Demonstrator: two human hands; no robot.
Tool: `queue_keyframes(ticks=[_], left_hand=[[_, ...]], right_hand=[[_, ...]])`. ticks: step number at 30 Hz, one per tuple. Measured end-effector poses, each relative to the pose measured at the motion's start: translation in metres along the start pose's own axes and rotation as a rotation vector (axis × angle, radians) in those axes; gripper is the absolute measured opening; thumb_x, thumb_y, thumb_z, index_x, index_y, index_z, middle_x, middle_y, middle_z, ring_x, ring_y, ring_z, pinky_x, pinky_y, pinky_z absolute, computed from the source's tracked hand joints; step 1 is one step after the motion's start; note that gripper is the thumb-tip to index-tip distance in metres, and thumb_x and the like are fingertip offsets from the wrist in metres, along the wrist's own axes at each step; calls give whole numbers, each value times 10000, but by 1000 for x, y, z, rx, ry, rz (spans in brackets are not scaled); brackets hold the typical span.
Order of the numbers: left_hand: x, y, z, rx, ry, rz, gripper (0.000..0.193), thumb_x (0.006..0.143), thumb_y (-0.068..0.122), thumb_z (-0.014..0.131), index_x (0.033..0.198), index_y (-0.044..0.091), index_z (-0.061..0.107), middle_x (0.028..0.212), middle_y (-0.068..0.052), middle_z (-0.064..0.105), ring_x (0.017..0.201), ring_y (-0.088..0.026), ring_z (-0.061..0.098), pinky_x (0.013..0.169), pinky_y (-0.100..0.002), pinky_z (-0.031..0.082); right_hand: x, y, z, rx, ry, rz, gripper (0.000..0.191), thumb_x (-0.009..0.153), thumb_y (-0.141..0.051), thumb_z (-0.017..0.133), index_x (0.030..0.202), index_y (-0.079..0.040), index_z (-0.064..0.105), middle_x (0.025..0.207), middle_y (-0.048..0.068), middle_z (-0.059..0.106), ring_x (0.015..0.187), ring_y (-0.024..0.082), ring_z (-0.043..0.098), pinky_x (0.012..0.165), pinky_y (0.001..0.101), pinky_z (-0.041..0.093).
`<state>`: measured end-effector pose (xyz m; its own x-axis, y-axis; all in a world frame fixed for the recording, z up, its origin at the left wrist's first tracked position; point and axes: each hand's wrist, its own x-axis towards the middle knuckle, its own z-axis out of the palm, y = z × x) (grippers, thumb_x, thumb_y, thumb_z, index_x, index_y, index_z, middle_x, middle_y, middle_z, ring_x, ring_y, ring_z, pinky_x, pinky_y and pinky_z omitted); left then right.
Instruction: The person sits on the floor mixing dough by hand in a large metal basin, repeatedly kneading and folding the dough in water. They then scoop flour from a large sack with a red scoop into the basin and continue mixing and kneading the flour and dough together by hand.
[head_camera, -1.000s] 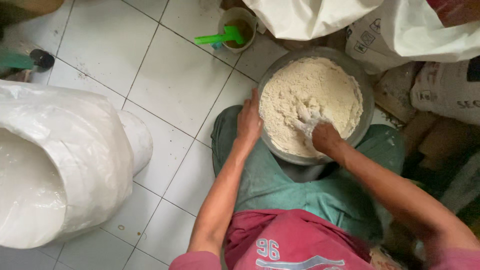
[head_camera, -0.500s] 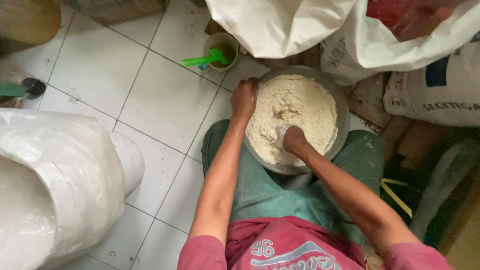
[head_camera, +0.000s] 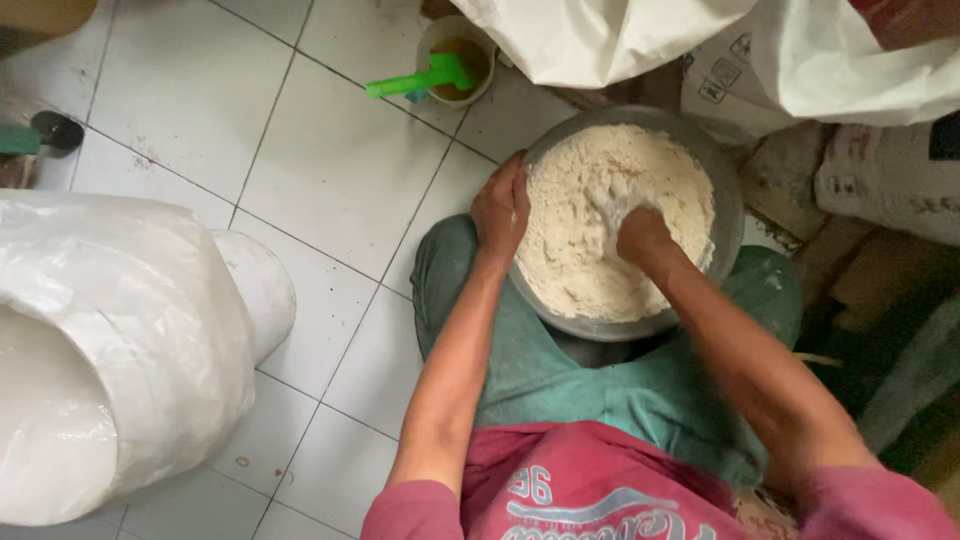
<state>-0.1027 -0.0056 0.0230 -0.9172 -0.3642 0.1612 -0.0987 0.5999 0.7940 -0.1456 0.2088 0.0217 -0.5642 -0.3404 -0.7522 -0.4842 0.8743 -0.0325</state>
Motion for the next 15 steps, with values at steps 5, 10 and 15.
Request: queue_keyframes(ticks=[5,10,15], left_hand=[[39,15,3,4,-91,51,277,1040,231,559,1227,131,736,1063,-180,758,921,-389,720,773,-464,576],[63,32,1,-59,-289,12,307,1031,304,570,1178,123,770,963,-144,764,776,-350,714,696,-443,550],[21,15,-14,-214,-121,59,306,1095,268,556,1236,59,728,1077,-142,722,926,-326,692,795,-424,543]], right_hand=[[9,-17,-15,98,140,105,239,827,-166,643,950,-10,774,1076,231,731,1031,374,685,898,466,540],[-22,-29,-6,177,15,160,279,928,-191,598,874,31,759,968,236,740,905,351,733,813,463,579],[-82,-23,21,303,448,-131,259,968,-190,579,1165,-66,693,1175,239,678,1045,439,643,885,519,523]])
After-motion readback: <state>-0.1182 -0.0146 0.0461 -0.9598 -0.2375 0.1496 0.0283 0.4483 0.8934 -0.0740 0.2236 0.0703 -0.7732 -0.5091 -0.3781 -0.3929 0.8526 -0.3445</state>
